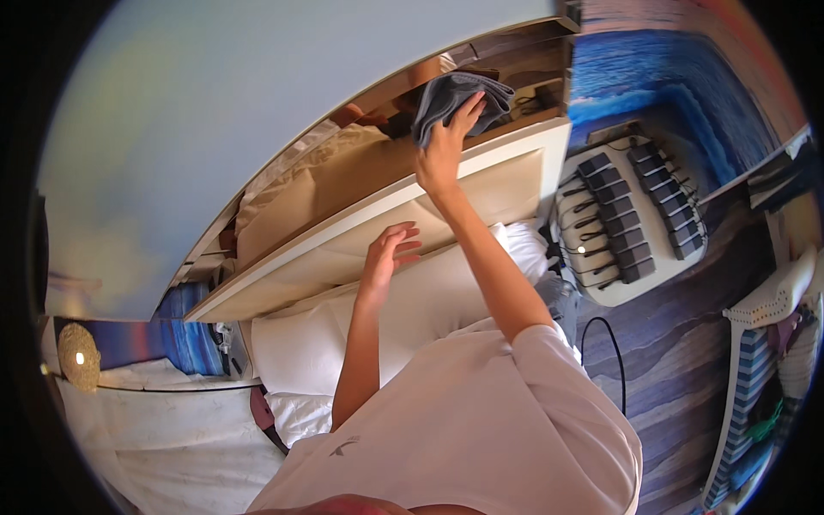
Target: The person wipes a white headboard and a mirrored surface above it using a gray cloth. The person moves the cloth back and forth across the surfaces, occasionally adjusting the cloth in their hands.
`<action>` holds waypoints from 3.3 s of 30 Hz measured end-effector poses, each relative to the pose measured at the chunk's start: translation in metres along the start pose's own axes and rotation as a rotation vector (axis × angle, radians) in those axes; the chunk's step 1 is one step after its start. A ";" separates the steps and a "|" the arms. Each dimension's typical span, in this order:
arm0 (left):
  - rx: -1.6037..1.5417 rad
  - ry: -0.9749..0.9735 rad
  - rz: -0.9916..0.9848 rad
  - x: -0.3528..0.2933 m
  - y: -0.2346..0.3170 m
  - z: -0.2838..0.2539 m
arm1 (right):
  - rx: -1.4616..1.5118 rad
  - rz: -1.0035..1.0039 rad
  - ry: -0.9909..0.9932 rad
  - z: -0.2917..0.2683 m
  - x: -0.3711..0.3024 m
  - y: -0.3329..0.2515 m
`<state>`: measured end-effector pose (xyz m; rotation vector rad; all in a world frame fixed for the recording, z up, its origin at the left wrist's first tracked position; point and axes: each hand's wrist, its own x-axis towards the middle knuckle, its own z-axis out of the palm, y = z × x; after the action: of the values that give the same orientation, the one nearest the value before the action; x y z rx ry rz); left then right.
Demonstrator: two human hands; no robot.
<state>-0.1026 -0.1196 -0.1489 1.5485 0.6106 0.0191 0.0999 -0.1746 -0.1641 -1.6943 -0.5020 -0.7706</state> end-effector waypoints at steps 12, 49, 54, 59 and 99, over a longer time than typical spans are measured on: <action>-0.126 0.228 0.136 -0.041 -0.048 -0.097 | 0.047 -0.303 -0.115 0.076 -0.074 -0.057; -0.006 0.181 0.211 0.019 -0.019 0.038 | -0.023 0.081 -0.021 -0.067 -0.044 0.107; -0.013 0.158 0.220 0.021 -0.032 0.071 | -0.250 0.535 0.459 -0.158 0.042 0.156; -0.012 0.189 0.078 -0.003 -0.043 0.067 | -0.328 0.246 0.145 -0.100 -0.011 0.152; -0.066 0.063 0.068 0.047 -0.107 0.021 | -0.406 0.053 -0.107 -0.133 0.015 0.196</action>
<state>-0.0934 -0.1262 -0.2673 1.5084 0.6009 0.1391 0.2137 -0.3548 -0.2697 -2.1255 -0.3884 -0.7833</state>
